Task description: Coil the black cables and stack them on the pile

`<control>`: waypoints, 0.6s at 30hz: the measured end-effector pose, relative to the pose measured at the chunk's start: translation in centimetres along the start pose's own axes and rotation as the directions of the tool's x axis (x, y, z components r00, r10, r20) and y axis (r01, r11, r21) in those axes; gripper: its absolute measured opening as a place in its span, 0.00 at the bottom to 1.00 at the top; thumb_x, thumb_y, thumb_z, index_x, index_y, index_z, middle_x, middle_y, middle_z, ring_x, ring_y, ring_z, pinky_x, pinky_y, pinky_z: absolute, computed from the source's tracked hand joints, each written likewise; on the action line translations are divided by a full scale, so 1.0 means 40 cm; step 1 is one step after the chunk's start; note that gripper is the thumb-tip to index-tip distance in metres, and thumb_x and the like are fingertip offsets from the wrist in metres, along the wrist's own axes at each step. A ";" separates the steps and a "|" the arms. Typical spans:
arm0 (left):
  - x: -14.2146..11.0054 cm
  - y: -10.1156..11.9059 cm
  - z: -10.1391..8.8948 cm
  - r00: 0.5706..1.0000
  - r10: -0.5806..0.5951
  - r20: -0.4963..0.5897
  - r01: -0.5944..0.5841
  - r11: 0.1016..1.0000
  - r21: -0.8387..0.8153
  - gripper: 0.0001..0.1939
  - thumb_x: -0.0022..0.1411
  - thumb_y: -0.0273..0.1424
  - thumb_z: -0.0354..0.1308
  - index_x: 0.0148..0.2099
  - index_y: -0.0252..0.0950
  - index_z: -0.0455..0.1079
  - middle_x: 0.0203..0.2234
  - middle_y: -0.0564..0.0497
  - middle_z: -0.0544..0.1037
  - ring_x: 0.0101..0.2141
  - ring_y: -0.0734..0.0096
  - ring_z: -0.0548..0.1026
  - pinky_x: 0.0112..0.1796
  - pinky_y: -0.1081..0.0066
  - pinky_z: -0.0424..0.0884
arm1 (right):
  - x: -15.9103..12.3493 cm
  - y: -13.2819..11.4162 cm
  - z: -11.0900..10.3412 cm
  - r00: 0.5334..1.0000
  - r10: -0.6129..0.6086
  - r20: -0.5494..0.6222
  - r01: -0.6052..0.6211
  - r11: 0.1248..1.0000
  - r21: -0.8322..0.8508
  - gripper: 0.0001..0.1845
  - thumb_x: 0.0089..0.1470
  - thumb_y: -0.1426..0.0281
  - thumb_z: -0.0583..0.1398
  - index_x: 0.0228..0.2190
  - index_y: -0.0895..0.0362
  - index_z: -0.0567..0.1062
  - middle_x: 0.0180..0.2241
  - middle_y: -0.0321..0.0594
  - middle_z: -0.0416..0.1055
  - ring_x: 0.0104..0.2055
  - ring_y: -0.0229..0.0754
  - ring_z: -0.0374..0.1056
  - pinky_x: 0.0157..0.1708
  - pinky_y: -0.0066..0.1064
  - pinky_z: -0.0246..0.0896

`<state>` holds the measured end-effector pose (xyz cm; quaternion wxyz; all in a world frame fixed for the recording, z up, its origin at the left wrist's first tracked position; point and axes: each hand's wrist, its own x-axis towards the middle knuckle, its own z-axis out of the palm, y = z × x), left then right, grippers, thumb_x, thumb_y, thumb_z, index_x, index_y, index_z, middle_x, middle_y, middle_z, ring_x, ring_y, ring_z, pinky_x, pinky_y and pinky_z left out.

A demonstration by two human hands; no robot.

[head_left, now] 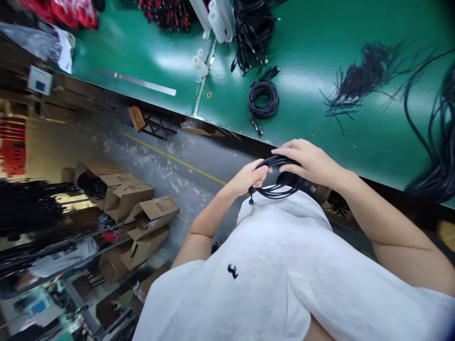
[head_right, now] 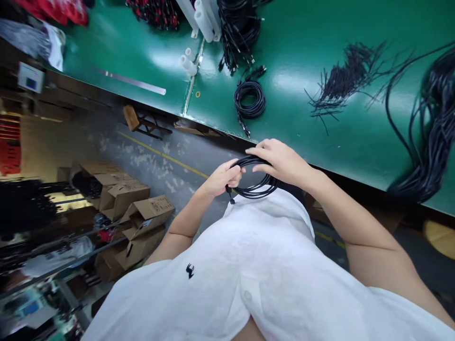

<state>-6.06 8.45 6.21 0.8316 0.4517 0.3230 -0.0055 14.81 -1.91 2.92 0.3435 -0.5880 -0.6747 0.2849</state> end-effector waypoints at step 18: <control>0.109 0.050 0.039 0.991 -0.102 -0.085 0.090 0.987 -0.135 0.23 0.56 0.47 0.67 0.37 0.31 0.69 0.17 0.64 0.54 0.15 0.88 0.48 0.16 0.81 0.45 | 0.055 0.087 -0.098 0.998 -0.006 -0.057 0.002 0.997 -0.072 0.20 0.67 0.60 0.50 0.43 0.56 0.79 0.47 0.51 0.72 0.49 0.50 0.67 0.48 0.42 0.60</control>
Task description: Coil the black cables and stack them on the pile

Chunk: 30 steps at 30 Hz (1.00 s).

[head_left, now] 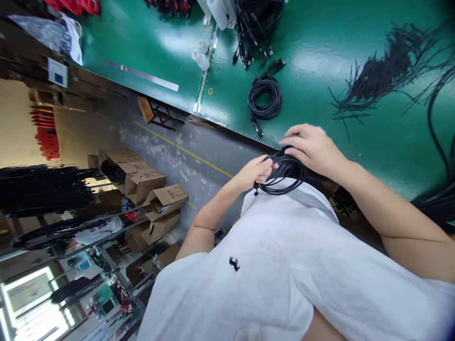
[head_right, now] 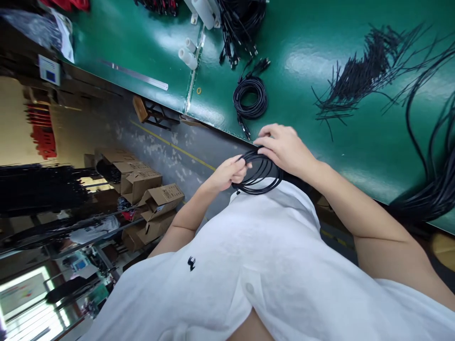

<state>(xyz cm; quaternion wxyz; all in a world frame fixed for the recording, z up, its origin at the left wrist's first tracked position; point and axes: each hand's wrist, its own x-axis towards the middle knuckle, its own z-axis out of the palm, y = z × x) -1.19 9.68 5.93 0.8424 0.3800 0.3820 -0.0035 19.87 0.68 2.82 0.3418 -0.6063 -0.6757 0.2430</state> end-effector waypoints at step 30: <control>-0.007 0.003 0.057 0.984 0.179 0.003 -0.179 0.982 0.065 0.28 0.57 0.56 0.61 0.37 0.33 0.67 0.17 0.63 0.53 0.16 0.85 0.47 0.18 0.79 0.47 | -0.045 -0.057 0.022 0.968 -0.053 -0.246 0.002 0.979 -0.205 0.21 0.60 0.58 0.59 0.50 0.58 0.73 0.46 0.52 0.73 0.49 0.51 0.66 0.49 0.42 0.58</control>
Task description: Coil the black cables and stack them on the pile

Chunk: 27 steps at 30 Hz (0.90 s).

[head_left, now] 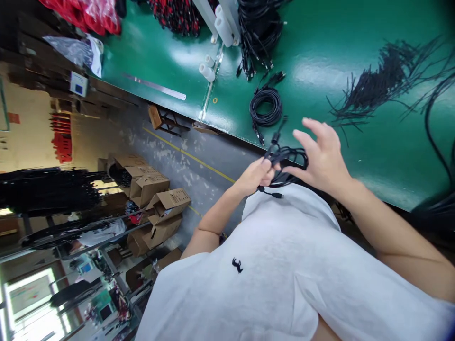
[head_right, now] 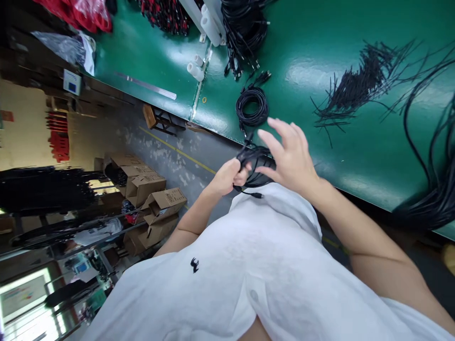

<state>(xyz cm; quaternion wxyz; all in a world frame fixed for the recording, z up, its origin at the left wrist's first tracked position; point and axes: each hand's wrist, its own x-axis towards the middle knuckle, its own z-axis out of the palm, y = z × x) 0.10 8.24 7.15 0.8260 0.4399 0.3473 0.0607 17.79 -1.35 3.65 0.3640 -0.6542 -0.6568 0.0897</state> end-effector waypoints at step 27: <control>0.068 -0.083 0.098 0.988 -0.063 -0.141 0.152 0.268 0.951 0.16 0.70 0.39 0.42 0.48 0.38 0.67 0.38 0.45 0.79 0.38 0.61 0.77 0.40 0.66 0.70 | -0.046 0.188 -0.032 0.783 -0.215 0.584 -0.007 0.935 0.354 0.18 0.67 0.63 0.52 0.49 0.60 0.74 0.42 0.48 0.74 0.43 0.43 0.67 0.43 0.35 0.61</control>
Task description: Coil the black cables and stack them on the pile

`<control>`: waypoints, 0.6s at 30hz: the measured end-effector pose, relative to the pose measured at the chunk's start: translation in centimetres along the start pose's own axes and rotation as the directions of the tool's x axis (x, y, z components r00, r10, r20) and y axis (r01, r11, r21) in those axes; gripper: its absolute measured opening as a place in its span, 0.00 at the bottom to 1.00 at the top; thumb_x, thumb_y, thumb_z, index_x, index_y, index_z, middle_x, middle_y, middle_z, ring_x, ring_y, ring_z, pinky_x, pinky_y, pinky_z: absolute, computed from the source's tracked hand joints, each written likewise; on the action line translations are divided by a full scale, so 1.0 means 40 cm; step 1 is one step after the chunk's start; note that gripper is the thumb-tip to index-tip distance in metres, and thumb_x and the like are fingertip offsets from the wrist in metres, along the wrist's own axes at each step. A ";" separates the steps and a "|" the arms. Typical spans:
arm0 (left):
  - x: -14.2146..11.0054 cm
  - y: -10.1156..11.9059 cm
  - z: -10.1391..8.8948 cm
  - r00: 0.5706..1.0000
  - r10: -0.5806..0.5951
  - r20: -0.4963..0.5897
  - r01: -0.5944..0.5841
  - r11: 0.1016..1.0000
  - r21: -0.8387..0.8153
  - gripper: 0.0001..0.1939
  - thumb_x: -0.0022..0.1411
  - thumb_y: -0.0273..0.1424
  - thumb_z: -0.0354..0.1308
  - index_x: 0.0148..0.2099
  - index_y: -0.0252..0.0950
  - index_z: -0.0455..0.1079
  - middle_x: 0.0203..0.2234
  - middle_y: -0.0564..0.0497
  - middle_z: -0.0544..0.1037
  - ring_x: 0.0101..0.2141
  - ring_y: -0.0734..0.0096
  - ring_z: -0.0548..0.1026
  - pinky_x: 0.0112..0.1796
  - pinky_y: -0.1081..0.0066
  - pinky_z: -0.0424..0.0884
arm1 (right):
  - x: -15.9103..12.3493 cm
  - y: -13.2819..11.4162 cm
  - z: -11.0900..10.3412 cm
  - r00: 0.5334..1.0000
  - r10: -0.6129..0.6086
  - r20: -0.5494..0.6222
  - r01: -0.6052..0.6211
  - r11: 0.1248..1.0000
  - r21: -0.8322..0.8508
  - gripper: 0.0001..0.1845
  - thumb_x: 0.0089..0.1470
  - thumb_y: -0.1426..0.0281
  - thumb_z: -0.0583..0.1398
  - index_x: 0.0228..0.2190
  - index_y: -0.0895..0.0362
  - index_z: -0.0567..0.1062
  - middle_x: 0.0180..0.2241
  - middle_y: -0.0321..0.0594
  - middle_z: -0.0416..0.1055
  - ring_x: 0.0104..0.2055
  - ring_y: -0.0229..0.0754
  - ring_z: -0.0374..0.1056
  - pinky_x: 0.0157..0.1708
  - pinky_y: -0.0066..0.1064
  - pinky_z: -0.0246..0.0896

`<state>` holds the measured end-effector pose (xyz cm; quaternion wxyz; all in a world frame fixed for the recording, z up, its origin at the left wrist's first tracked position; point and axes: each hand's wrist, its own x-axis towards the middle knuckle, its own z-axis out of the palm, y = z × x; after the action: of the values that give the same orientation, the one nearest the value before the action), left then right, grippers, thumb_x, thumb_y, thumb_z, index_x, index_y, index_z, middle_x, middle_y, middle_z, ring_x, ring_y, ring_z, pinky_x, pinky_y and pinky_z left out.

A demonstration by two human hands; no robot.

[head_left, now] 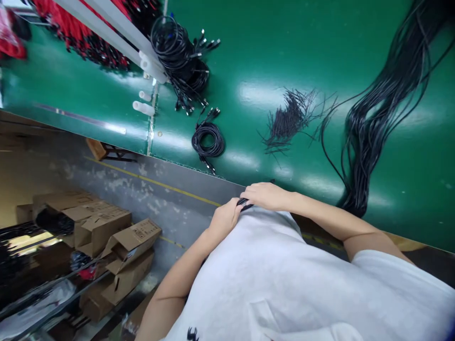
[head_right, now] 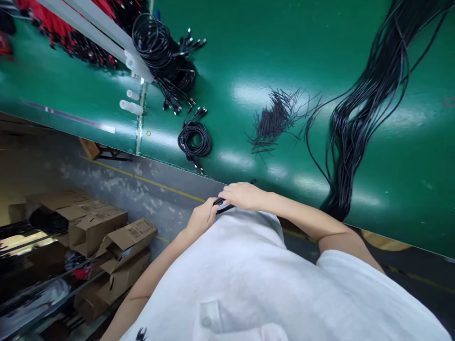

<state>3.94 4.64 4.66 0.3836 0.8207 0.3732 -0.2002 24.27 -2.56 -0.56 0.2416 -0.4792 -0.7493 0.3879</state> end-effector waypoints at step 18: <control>0.119 0.046 -0.009 0.915 -0.354 -0.192 0.156 0.751 -0.641 0.18 0.69 0.46 0.46 0.44 0.37 0.64 0.24 0.57 0.66 0.24 0.76 0.63 0.29 0.74 0.63 | -0.288 0.481 -0.188 0.265 0.835 -0.483 -0.941 0.334 0.060 0.06 0.53 0.72 0.57 0.33 0.61 0.73 0.40 0.56 0.72 0.37 0.43 0.64 0.37 0.35 0.54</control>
<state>8.40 6.31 2.84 0.5359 0.6122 0.5813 0.0082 44.88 -5.74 -11.70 0.0788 -0.9145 -0.3118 0.2454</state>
